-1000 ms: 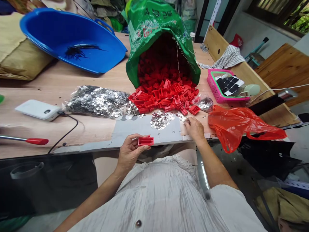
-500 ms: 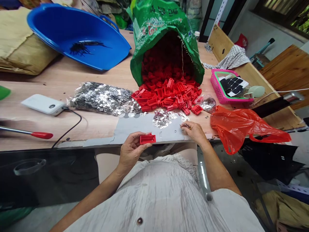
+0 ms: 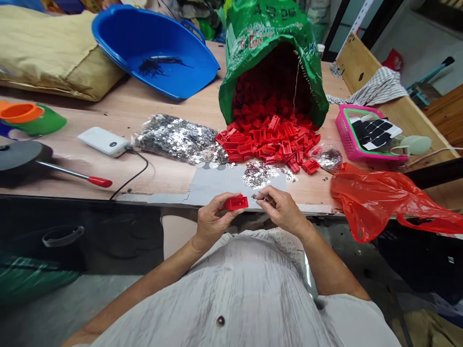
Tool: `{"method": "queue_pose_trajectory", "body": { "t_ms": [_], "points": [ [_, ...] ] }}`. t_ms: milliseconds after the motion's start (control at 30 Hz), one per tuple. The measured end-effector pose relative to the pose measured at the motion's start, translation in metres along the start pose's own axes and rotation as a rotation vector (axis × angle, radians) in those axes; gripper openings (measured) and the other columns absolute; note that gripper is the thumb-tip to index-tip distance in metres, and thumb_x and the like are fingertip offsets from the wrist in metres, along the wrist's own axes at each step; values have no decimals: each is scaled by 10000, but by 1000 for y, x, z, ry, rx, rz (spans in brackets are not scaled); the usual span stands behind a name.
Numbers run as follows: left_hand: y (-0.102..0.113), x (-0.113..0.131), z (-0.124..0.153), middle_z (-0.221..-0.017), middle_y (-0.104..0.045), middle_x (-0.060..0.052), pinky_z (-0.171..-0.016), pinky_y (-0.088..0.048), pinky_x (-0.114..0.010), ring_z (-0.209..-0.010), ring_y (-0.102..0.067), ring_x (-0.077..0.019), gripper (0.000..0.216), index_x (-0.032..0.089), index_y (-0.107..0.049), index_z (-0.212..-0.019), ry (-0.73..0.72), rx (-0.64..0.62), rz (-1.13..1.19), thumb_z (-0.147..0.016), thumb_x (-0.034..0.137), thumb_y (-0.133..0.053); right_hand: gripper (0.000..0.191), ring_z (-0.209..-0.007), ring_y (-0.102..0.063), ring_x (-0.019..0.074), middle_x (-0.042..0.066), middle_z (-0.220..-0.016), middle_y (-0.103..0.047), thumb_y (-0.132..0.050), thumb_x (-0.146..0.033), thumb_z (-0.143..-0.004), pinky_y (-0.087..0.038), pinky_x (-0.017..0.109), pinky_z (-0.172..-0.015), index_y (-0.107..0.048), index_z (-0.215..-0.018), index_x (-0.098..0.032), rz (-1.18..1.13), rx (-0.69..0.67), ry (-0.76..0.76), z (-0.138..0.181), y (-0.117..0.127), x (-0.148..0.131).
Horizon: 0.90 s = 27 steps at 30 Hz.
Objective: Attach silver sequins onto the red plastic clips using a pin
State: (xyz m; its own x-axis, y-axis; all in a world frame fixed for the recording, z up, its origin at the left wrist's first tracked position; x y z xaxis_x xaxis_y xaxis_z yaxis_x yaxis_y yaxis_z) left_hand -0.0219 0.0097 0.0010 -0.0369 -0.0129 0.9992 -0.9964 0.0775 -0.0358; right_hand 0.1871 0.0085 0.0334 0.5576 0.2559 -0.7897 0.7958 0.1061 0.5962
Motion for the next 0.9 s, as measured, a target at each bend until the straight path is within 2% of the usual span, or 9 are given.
{"method": "queue_pose_trajectory", "body": {
  "t_ms": [133,200,300,367,500,633,767,900],
  "points": [
    [0,4,1,-1053,-751,-37,-968,-508,-286,-975,-698,-207,378,254,-751,-1014,-147,2,-125,-656,160,-826,83,-789,-593,153,41,-865,-647,-524,-206,-933,-455,267,-713,-605,-950,-203,52,-85,186,-6,-11,-8],
    [0,4,1,-1027,-761,-40,-939,-531,-307,-952,-710,-210,334,242,-745,-1004,-269,0,-211,-683,174,-806,103,-823,-602,167,55,-883,-649,-510,-179,-937,-467,284,-727,-607,-963,-200,85,-100,247,-8,-14,-9],
    [0,3,1,-1017,-764,-45,-886,-566,-328,-937,-716,-201,306,228,-703,-1056,-515,-22,-369,-756,191,-747,119,-828,-602,179,65,-889,-647,-507,-163,-939,-478,302,-728,-614,-976,-198,108,-94,289,-8,-20,-8],
    [0,1,1,-1036,-759,-52,-876,-575,-325,-950,-715,-191,310,224,-669,-1102,-621,-20,-433,-797,194,-714,137,-835,-602,183,68,-895,-647,-504,-157,-941,-484,313,-738,-625,-988,-202,103,-93,286,-7,-24,-7],
    [-1,-3,5,-1077,-746,-63,-877,-585,-326,-964,-718,-187,322,226,-640,-1137,-622,14,-429,-822,202,-700,163,-854,-599,183,67,-899,-638,-505,-185,-950,-484,322,-760,-658,-998,-211,5,-64,237,-7,-28,-7],
    [0,-5,8,-1114,-736,-64,-879,-588,-329,-978,-717,-187,367,231,-623,-1165,-578,60,-357,-812,198,-719,182,-887,-583,172,52,-943,-619,-531,-294,-952,-468,306,-781,-689,-1010,-224,-213,-85,101,-6,-25,-5],
    [0,-4,7,-1109,-736,-60,-878,-583,-319,-975,-715,-184,388,232,-630,-1150,-584,63,-336,-784,179,-747,222,-682,-496,124,11,-845,-604,-553,-378,-931,-407,265,-647,-663,-1023,-208,-327,-32,-115,-5,-21,2],
    [0,-3,6,-1114,-732,-66,-891,-573,-332,-1000,-705,-192,387,231,-631,-1142,-613,35,-323,-781,152,-744,186,-666,-462,114,-13,-811,-577,-617,-389,-880,-370,251,-622,-603,-917,-207,-379,-57,-174,-6,-26,2]
  ]
}}
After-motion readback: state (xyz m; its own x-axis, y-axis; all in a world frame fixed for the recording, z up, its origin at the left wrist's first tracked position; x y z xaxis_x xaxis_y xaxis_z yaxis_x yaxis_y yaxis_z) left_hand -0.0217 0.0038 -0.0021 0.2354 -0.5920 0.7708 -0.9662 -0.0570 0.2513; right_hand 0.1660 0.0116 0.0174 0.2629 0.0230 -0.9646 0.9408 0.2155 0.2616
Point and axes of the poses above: each hand's wrist, its own z-axis away from the middle knuckle, its own y-axis out of the back of the hand, x = y × z, the point moved 1 cm from there along -z, towards the middle knuckle
